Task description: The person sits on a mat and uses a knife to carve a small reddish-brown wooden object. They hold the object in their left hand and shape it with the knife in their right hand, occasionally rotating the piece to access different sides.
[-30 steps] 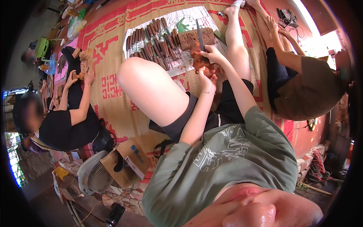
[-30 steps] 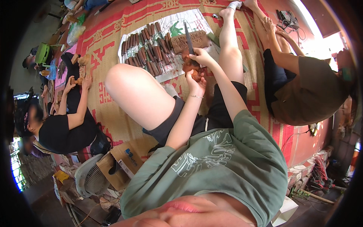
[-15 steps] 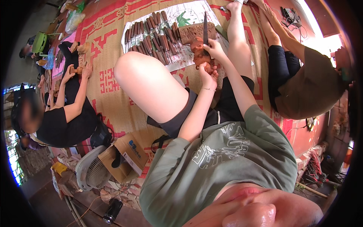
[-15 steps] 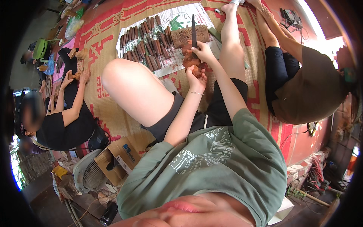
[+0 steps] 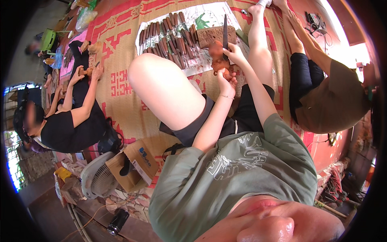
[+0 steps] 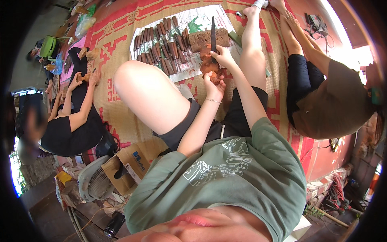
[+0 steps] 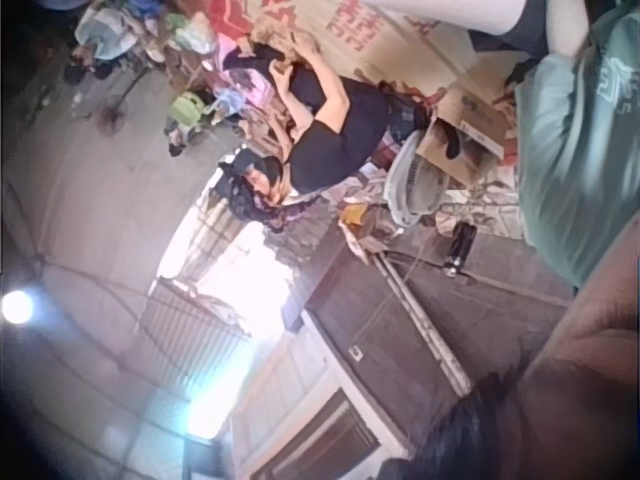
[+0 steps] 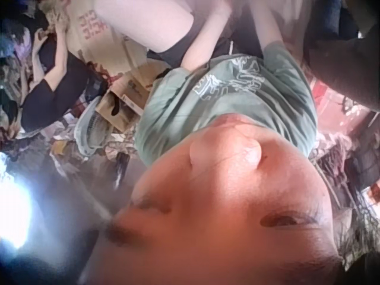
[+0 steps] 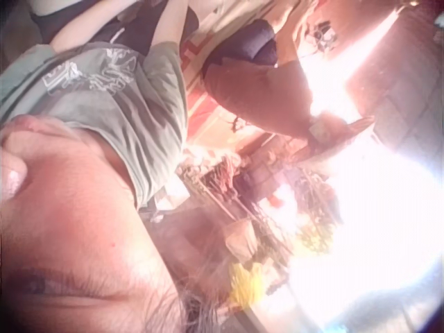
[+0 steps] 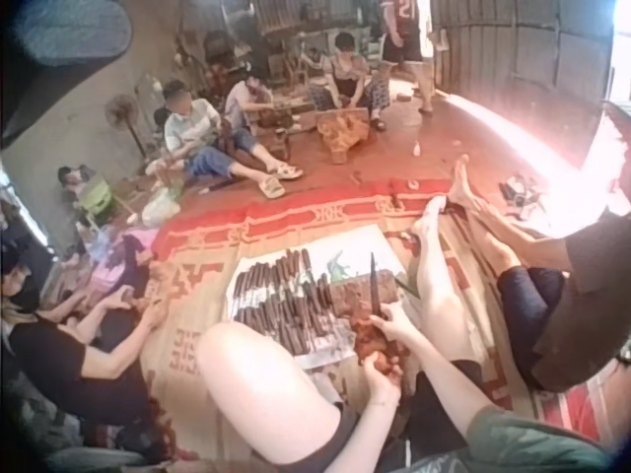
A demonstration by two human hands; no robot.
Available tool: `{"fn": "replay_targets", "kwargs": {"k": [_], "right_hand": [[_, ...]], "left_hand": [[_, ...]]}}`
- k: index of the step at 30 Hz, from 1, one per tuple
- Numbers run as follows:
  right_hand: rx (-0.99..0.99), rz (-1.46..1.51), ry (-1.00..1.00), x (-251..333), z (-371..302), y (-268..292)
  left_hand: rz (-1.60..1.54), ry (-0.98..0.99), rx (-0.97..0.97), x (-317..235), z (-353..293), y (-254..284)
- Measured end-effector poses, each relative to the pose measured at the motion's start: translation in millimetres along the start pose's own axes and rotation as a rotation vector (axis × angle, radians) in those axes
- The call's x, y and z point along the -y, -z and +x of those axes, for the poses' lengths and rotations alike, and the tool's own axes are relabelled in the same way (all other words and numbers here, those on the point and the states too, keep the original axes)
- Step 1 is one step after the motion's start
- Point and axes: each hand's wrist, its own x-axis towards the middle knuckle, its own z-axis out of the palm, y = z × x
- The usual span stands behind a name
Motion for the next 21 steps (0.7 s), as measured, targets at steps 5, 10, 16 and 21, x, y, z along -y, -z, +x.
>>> {"fn": "replay_targets", "kwargs": {"k": [5, 10, 16, 21], "right_hand": [[0.127, 0.025, 0.065, -6.8, -7.4, -3.1], [0.020, 0.022, -0.017, 2.0, -0.8, -5.7], [0.108, 0.120, 0.112, -13.6, -4.9, -10.8], [0.031, 0.054, -0.060, 1.2, -4.4, -9.7]], "left_hand": [[0.017, -0.011, 0.012, 1.2, -1.5, -0.3], [0.008, 0.000, 0.019, -5.0, -1.5, -0.4], [0.029, -0.018, 0.002, -0.4, -3.3, 1.4], [0.008, -0.022, 0.042, -3.1, 0.6, 1.7]]}}
